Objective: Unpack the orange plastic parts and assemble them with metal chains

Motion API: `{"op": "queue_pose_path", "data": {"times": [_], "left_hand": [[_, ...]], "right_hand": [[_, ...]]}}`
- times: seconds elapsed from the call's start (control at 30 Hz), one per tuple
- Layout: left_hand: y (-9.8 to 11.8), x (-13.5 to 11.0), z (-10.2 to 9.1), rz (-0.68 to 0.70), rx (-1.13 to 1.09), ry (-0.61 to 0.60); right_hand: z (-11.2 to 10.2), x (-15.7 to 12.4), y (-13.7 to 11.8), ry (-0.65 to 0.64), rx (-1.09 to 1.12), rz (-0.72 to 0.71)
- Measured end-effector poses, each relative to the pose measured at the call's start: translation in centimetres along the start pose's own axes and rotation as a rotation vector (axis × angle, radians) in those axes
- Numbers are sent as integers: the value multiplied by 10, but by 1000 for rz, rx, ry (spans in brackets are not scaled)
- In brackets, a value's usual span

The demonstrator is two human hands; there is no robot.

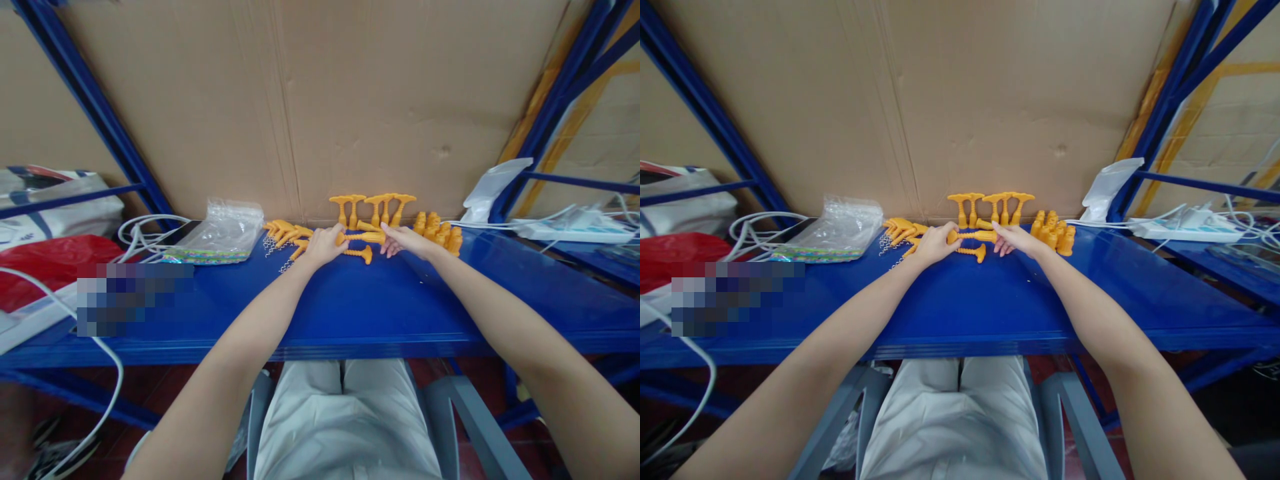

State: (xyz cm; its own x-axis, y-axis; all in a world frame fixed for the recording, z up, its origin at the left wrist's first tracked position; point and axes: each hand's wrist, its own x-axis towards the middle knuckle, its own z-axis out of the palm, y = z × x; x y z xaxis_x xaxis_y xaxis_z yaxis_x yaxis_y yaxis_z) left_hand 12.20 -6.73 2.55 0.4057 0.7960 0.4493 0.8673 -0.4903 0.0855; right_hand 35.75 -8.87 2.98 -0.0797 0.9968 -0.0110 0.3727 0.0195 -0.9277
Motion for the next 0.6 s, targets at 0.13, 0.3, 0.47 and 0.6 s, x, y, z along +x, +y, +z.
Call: {"op": "queue_pose_path", "data": {"times": [0.13,0.3,0.47,0.6], "left_hand": [[-1,1,0,-14,-30,10],[1,-1,-2,-19,-3,0],[1,-2,-3,5,-2,18],[-2,-1,-1,8,15,24]], "right_hand": [[-4,-2,1,-42,54,-48],[-7,-2,4,-85,113,-61],[-6,-2,3,-116,89,-68],[-5,-4,1,-116,46,-78]]}}
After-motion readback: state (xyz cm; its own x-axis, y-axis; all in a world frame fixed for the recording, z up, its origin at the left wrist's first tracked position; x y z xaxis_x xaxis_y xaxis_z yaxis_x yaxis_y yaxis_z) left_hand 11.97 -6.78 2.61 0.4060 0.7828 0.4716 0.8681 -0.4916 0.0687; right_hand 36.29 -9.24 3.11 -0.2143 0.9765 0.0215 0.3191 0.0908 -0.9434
